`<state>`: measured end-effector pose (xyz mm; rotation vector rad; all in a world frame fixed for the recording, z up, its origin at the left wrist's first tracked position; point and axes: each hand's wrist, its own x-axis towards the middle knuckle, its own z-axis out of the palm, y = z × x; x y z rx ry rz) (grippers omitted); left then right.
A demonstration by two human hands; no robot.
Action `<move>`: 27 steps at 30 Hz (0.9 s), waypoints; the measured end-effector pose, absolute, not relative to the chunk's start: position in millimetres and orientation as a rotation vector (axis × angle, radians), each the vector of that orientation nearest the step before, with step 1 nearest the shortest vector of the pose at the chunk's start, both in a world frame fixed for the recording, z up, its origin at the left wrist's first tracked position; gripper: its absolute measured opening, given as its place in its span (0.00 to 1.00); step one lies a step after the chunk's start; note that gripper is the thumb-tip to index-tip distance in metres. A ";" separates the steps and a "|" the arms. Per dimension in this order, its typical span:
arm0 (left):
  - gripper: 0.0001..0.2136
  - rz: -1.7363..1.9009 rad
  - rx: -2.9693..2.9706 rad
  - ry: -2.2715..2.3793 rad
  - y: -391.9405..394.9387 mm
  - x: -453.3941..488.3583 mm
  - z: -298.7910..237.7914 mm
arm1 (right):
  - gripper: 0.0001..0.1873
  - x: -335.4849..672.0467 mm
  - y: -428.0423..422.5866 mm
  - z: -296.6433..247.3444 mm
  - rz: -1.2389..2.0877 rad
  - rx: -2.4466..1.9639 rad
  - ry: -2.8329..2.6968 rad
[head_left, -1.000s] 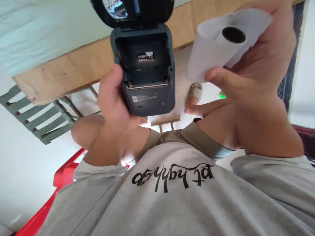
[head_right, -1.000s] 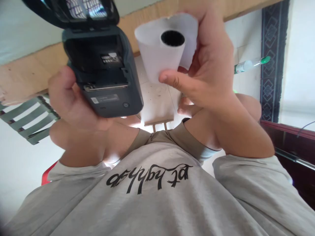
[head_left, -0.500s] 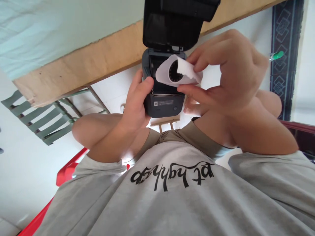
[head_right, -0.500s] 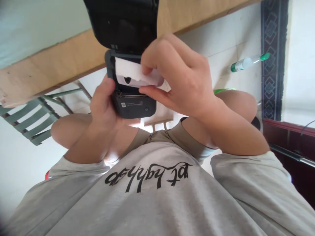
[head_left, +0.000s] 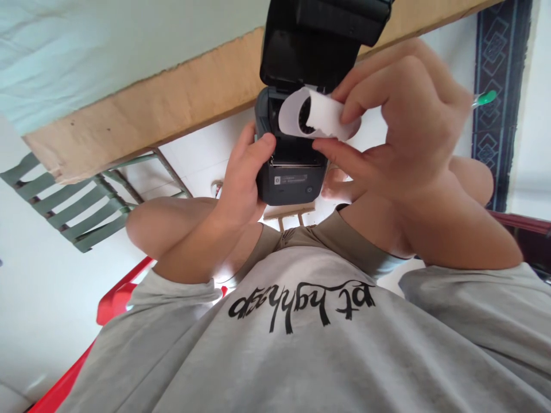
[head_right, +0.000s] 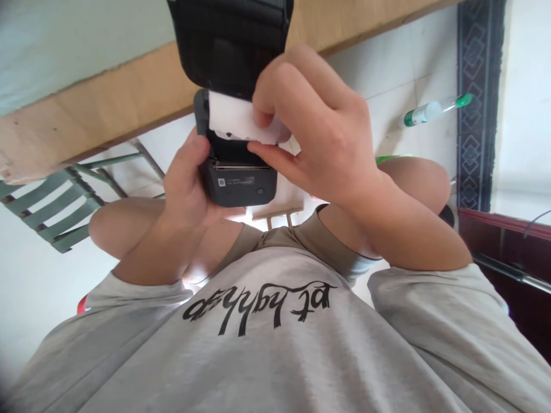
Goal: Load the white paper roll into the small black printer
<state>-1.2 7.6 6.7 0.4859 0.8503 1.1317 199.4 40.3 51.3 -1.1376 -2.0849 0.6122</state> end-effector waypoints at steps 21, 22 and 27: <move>0.15 1.109 0.460 0.841 4.3 -4.4 11.0 | 0.09 202.9 41.4 37.0 0.237 -1.050 -2.393; 0.15 1.095 0.451 0.843 4.7 -4.6 10.9 | 0.10 202.6 41.5 37.7 0.216 -1.049 -2.391; 0.15 1.103 0.485 0.786 7.3 -6.4 6.3 | 0.01 195.8 41.0 39.5 0.145 -0.780 -2.274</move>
